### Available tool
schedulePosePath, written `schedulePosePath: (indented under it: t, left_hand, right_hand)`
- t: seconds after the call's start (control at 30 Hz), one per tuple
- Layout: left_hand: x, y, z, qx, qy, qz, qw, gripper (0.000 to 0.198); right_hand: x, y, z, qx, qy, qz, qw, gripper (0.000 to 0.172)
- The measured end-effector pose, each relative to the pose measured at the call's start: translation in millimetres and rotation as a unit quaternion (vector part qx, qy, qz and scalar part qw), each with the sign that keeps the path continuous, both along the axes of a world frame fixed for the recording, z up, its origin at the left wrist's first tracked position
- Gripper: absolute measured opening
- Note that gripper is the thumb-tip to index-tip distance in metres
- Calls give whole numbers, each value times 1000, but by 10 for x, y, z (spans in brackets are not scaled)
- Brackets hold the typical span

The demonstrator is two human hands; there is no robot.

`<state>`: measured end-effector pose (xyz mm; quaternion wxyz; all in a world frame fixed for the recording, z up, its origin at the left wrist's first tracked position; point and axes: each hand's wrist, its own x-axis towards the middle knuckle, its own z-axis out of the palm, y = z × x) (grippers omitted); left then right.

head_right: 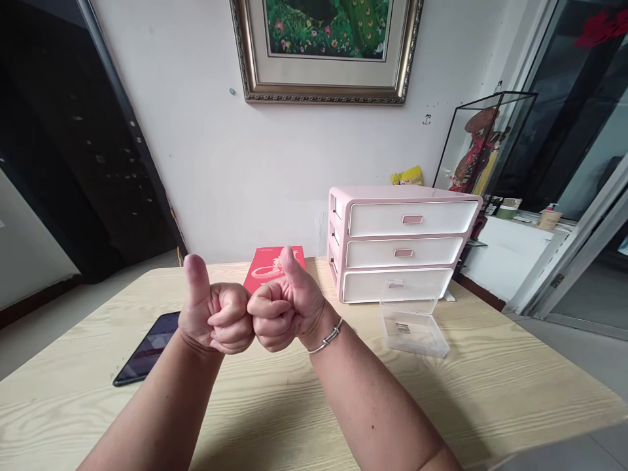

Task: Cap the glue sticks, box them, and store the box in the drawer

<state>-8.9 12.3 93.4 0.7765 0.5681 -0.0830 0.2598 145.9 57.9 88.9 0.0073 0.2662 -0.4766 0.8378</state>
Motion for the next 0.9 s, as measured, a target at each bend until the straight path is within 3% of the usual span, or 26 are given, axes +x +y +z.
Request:
schedulePosePath:
  t: [0.5, 0.9]
  left_hand:
    - [14, 152, -309, -47, 33, 23, 998, 81]
    - [43, 24, -313, -15, 6, -2, 1000, 79]
  right_hand:
    - [48, 109, -318, 7, 24, -32, 999, 79]
    - [69, -17, -300, 34, 9, -30, 999, 79]
